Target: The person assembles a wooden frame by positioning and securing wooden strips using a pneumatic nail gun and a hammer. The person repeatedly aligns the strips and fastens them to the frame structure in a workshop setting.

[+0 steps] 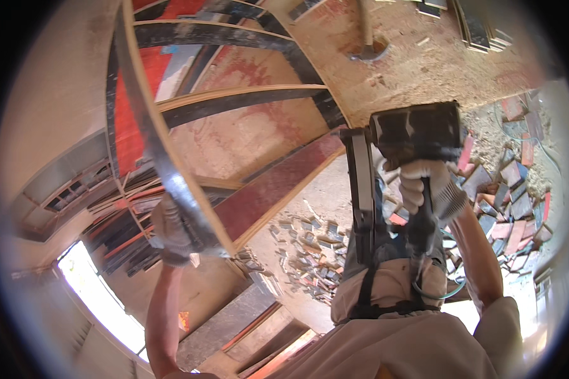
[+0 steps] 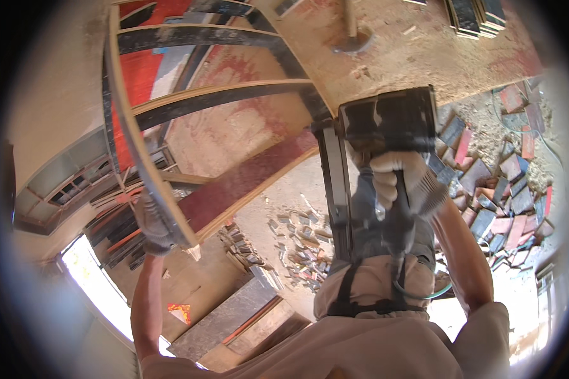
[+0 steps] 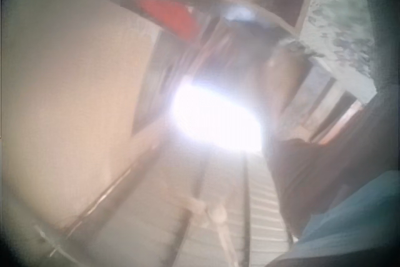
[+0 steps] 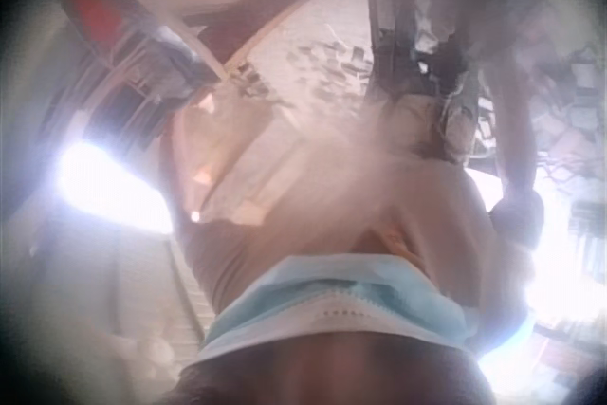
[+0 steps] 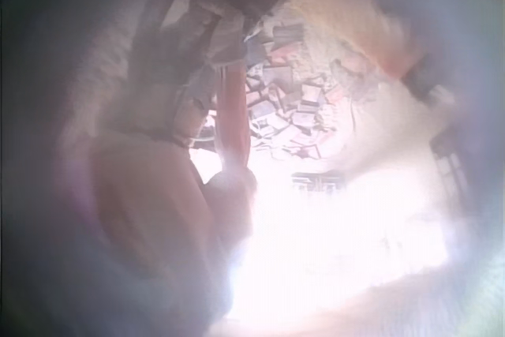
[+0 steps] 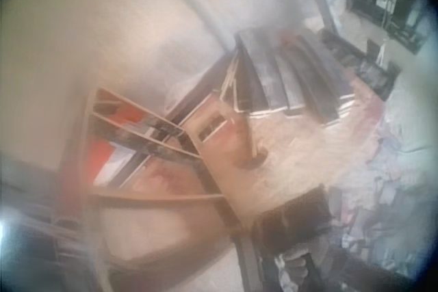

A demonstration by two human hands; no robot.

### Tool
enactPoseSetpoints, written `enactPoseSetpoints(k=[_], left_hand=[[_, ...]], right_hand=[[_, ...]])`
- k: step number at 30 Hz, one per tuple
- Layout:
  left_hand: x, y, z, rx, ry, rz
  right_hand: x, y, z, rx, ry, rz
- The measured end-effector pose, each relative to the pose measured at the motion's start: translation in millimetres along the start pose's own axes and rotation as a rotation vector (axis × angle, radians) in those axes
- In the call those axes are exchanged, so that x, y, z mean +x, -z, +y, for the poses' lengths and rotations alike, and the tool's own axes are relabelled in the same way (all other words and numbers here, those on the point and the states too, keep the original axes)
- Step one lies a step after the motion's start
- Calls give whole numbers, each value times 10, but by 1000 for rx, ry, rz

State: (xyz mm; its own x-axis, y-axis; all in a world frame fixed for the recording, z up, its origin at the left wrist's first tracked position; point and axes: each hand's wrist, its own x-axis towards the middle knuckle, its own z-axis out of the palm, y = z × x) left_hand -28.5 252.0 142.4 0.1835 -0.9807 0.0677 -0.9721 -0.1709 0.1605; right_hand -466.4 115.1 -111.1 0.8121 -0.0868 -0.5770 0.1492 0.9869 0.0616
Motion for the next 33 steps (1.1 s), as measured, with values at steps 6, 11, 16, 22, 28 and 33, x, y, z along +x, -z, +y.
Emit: enactPoseSetpoints(k=[6,11,16,22,28,33], left_hand=[[69,41,32,-440,422,-153],[-134,249,-162,-132,313,-101],[-300,370,-206,-52,271,-100],[-330,417,-226,20,231,-115],[-363,449,-309,97,163,-140],[-306,448,-420,180,38,-165]], right_hand=[[751,713,43,104,-30,137],[1211,1068,86,108,-81,241],[1421,1160,47,71,-83,245],[1484,1080,-22,63,-112,282],[1395,1161,77,150,-102,287],[1297,1322,536,318,31,174]])
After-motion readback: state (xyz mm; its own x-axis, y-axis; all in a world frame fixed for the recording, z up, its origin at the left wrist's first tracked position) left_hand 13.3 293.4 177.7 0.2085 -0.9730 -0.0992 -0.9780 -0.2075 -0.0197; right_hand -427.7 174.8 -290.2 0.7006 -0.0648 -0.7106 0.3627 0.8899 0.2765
